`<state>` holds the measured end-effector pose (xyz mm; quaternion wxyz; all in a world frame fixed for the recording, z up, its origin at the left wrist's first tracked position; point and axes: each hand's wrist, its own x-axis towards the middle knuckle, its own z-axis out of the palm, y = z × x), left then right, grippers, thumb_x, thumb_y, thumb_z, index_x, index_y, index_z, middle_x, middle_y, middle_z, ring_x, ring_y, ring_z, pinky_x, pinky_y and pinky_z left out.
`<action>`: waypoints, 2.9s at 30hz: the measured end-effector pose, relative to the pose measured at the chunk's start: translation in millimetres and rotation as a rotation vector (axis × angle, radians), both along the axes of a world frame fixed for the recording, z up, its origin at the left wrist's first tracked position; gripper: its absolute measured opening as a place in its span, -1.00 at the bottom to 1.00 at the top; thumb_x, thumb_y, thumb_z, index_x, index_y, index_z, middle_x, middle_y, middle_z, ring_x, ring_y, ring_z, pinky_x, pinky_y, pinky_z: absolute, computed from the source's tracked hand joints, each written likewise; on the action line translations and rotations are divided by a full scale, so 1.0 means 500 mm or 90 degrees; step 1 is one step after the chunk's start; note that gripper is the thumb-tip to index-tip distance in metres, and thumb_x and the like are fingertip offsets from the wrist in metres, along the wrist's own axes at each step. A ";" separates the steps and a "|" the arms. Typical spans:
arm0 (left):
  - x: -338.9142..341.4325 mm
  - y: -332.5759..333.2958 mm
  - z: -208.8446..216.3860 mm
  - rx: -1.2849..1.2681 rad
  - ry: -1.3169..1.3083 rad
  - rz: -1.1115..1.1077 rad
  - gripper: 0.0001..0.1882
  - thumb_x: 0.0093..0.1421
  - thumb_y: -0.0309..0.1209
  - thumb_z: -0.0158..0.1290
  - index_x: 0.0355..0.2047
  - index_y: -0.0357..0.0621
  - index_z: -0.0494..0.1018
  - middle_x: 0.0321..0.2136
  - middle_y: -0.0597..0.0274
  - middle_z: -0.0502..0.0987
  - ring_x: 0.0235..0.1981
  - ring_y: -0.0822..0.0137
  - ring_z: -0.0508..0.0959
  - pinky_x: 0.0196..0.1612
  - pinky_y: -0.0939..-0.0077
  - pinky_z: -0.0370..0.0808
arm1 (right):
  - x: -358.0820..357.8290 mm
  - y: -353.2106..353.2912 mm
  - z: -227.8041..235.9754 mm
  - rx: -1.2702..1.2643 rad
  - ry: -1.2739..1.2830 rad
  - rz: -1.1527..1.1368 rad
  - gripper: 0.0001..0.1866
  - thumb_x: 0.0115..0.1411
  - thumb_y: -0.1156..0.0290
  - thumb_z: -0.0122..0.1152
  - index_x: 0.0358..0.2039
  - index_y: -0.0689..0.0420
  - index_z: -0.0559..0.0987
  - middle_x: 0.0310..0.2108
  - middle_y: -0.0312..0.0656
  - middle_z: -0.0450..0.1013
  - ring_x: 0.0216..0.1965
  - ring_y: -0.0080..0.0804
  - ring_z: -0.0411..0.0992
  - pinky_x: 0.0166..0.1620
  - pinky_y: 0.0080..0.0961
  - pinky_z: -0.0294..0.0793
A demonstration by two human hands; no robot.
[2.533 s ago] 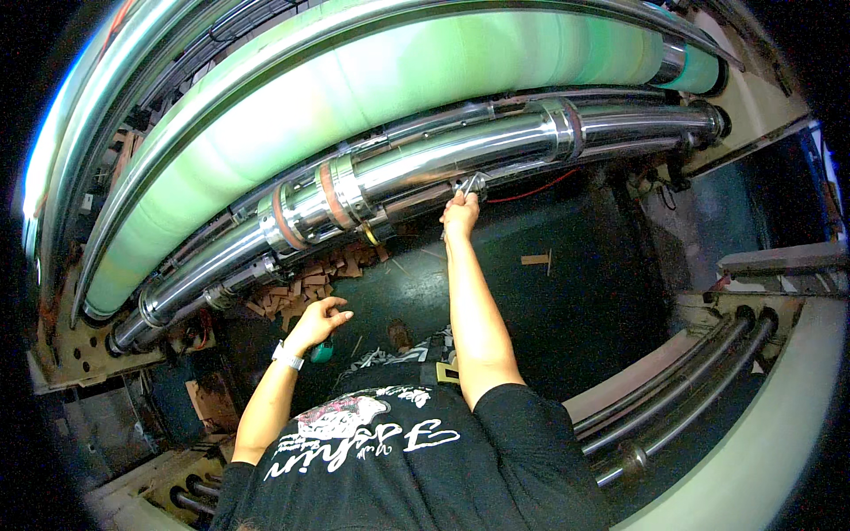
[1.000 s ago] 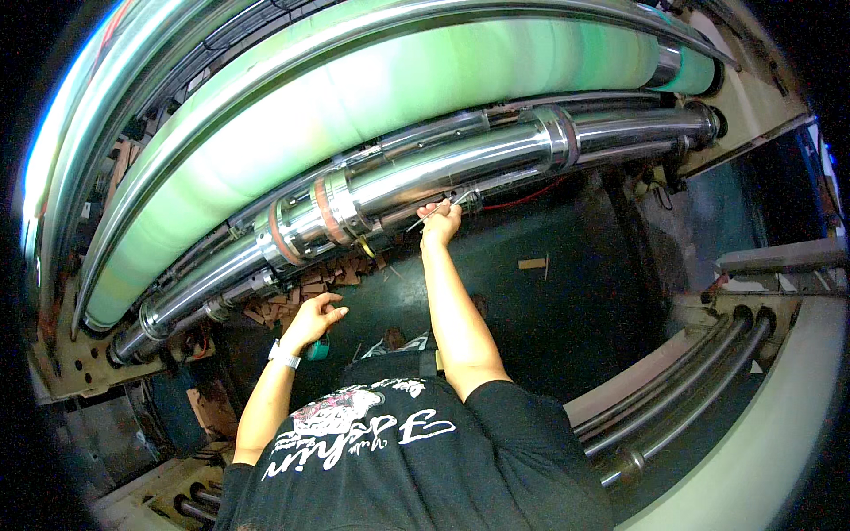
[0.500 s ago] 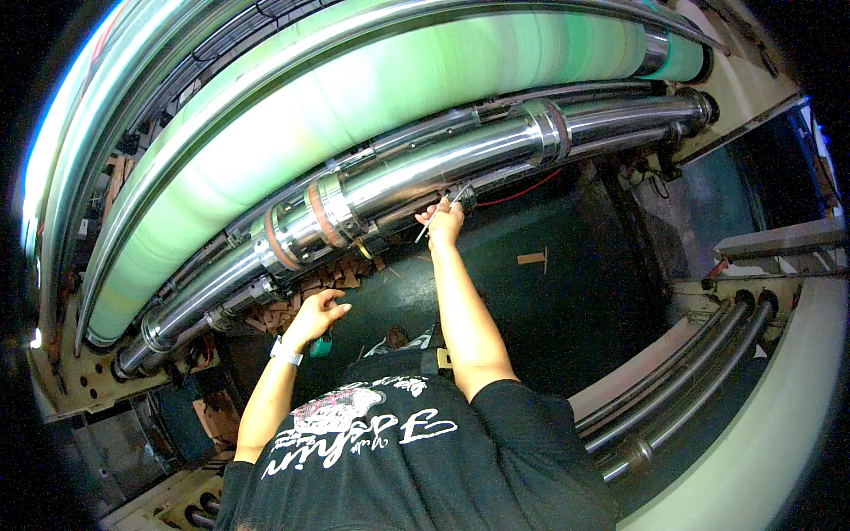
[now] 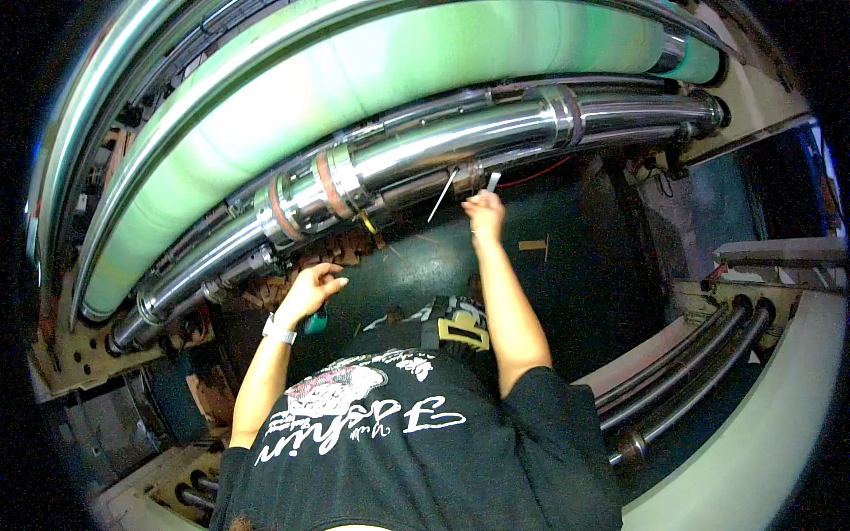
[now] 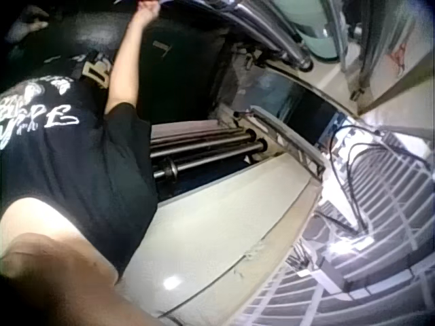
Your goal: The person uses a measuring tape to determine the distance between collars on a rotating machine shaft and uses a small tool to adjust their positions.
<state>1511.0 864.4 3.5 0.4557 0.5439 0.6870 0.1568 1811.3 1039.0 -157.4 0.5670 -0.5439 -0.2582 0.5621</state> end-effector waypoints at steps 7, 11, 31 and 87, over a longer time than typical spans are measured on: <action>0.033 -0.005 0.020 -0.015 -0.050 -0.024 -0.63 0.03 -0.28 0.13 -0.28 -0.36 0.42 -0.69 0.32 0.37 -0.63 0.52 0.32 -0.53 0.59 0.30 | 0.083 -0.266 0.387 0.151 -0.158 0.497 -0.85 0.17 0.44 -0.02 -0.45 0.22 0.48 -0.51 -0.27 0.43 -0.59 -0.57 0.31 -0.51 -0.65 0.33; 0.047 0.022 0.029 0.038 -0.038 -0.031 -0.61 0.03 -0.27 0.13 -0.25 -0.36 0.41 -0.68 0.29 0.36 -0.62 0.50 0.33 -0.51 0.58 0.30 | 0.090 -0.351 0.440 0.143 -0.270 0.837 -0.86 0.08 0.46 0.05 -0.37 0.26 0.44 -0.40 -0.10 0.43 -0.37 -0.34 0.45 -0.32 -0.51 0.43; -0.004 -0.047 0.062 0.033 -0.125 0.029 -0.72 0.04 -0.35 0.11 -0.29 -0.27 0.45 -0.62 0.36 0.40 -0.58 0.57 0.35 -0.49 0.66 0.32 | 0.035 -0.270 0.431 0.270 -0.571 0.730 -0.80 0.16 0.38 -0.05 -0.33 0.22 0.48 -0.52 -0.08 0.37 -0.49 -0.23 0.39 -0.39 -0.40 0.39; 0.193 -0.010 0.132 0.206 -0.126 -0.540 -0.71 0.04 -0.24 0.03 -0.58 -0.27 0.45 -0.64 -0.06 0.47 -0.56 0.04 0.50 -0.49 0.28 0.40 | 0.084 -0.290 0.501 0.143 -0.374 1.247 -0.59 0.12 0.41 0.00 0.03 0.01 0.37 -0.29 -0.13 0.32 -0.21 -0.37 0.33 -0.10 -0.50 0.33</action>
